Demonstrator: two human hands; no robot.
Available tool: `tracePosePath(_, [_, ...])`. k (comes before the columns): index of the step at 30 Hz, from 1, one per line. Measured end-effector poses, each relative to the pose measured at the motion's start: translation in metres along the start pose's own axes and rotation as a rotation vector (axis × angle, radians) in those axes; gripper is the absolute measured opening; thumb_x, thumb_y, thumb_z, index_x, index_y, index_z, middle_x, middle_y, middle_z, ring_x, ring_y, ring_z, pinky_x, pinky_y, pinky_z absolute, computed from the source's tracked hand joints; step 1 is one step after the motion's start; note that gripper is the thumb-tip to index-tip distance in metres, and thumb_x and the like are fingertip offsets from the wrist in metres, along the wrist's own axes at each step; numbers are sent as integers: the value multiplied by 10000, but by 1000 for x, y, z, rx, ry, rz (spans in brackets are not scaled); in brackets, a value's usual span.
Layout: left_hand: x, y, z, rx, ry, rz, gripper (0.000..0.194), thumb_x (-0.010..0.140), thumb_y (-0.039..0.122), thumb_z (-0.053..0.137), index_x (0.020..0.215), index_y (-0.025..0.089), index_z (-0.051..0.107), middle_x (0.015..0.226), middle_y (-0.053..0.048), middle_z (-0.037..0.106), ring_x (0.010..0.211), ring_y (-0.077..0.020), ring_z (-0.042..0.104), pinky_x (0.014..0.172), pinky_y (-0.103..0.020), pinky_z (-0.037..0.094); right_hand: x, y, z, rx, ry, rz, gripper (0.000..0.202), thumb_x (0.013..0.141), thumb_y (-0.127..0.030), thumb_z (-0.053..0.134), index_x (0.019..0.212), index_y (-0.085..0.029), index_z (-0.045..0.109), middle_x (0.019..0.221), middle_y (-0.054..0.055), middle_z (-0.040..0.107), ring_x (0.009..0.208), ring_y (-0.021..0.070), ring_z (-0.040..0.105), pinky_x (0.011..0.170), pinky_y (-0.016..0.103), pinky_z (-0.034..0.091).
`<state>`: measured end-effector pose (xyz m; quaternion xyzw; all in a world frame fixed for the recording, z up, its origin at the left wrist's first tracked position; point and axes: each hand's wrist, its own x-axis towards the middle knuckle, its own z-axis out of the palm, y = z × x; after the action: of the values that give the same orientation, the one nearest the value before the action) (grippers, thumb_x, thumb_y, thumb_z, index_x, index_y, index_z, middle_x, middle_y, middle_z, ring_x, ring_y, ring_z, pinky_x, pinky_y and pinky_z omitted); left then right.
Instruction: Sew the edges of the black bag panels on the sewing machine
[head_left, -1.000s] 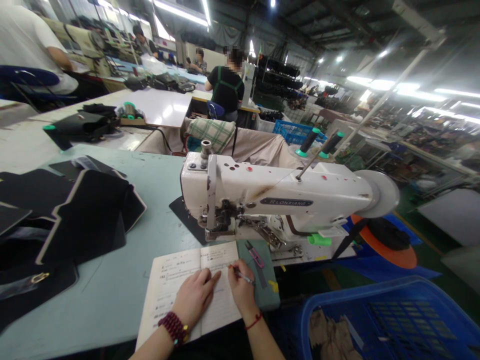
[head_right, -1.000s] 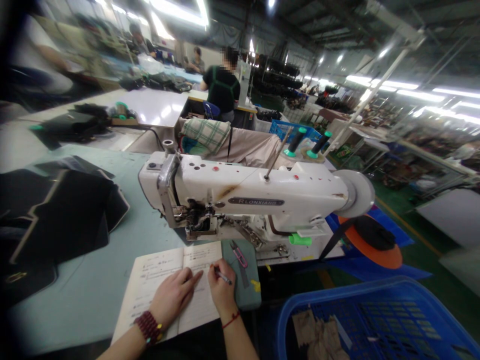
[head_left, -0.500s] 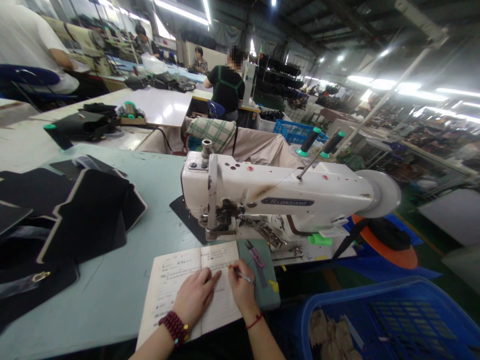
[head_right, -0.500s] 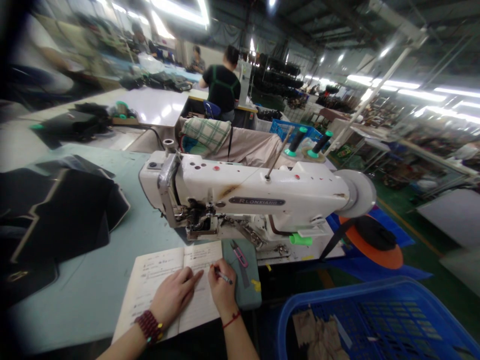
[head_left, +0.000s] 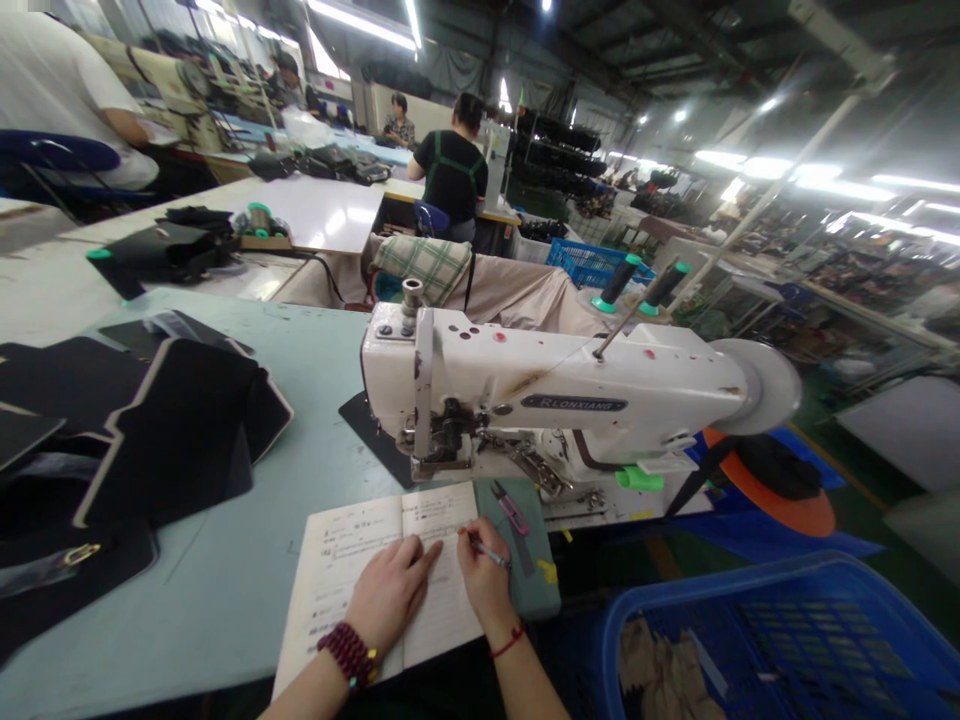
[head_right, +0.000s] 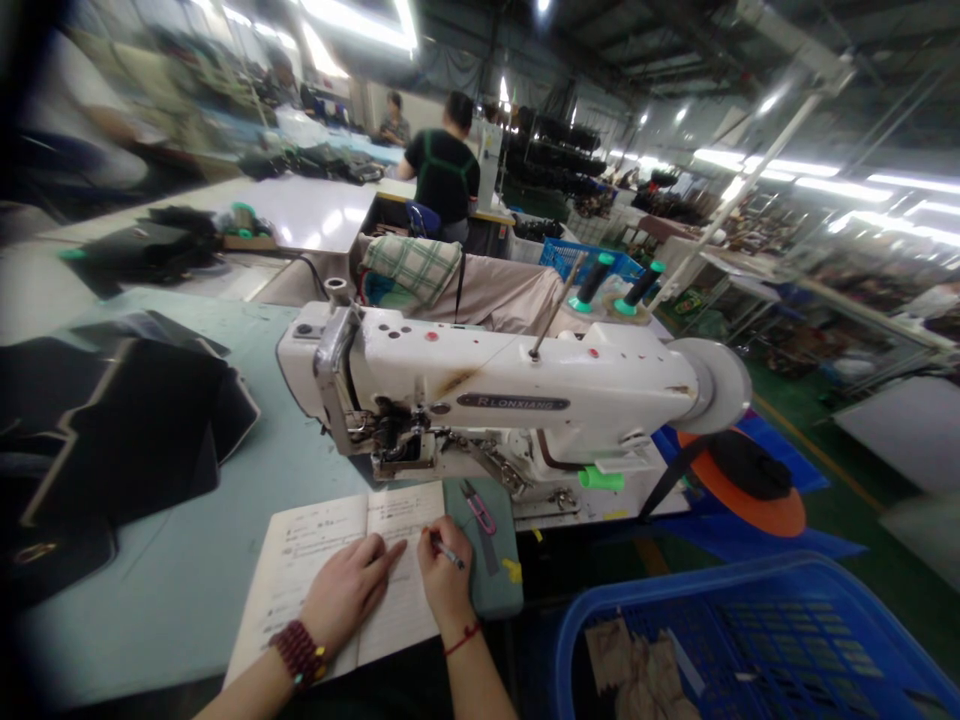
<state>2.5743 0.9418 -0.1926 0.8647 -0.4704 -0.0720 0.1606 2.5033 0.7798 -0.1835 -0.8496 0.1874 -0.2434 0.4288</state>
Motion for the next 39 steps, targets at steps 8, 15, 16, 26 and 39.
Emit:
tracePosePath(8, [0, 0, 0, -6, -3, -4, 423, 903, 170, 402, 1313, 260, 459, 996, -60, 513, 882, -206, 490, 759, -351, 438, 0, -3, -2, 2, 3, 1, 160, 890, -209, 470, 740, -167, 509, 674, 5, 560, 624, 104, 522, 587, 192, 400])
tracePosePath(15, [0, 1, -1, 0, -10, -6, 427, 909, 174, 396, 1325, 258, 448, 996, -59, 514, 888, -208, 493, 760, -351, 439, 0, -3, -1, -12, 6, -14, 150, 884, -209, 479, 743, -168, 513, 680, 7, 560, 631, 108, 528, 589, 197, 406])
tracePosePath(16, [0, 1, 0, -1, -12, -6, 426, 909, 174, 397, 1323, 262, 449, 997, -58, 514, 889, -207, 493, 762, -350, 440, 0, -3, -1, -15, 10, -16, 146, 882, -204, 479, 745, -168, 514, 677, 5, 560, 629, 108, 527, 593, 198, 406])
tracePosePath(26, [0, 1, -2, 12, -22, -10, 433, 900, 164, 400, 1319, 256, 458, 1000, -60, 518, 885, -207, 499, 763, -355, 447, -1, 1, -1, -15, -8, -7, 149, 889, -212, 478, 749, -167, 505, 674, -1, 543, 628, 105, 511, 606, 203, 392])
tracePosePath(39, [1, 2, -5, -6, -33, -15, 434, 902, 162, 400, 1323, 250, 466, 999, -62, 522, 896, -217, 502, 769, -368, 455, -1, 3, 0, 9, -13, 8, 151, 887, -213, 480, 746, -162, 504, 679, 1, 543, 632, 105, 502, 605, 197, 380])
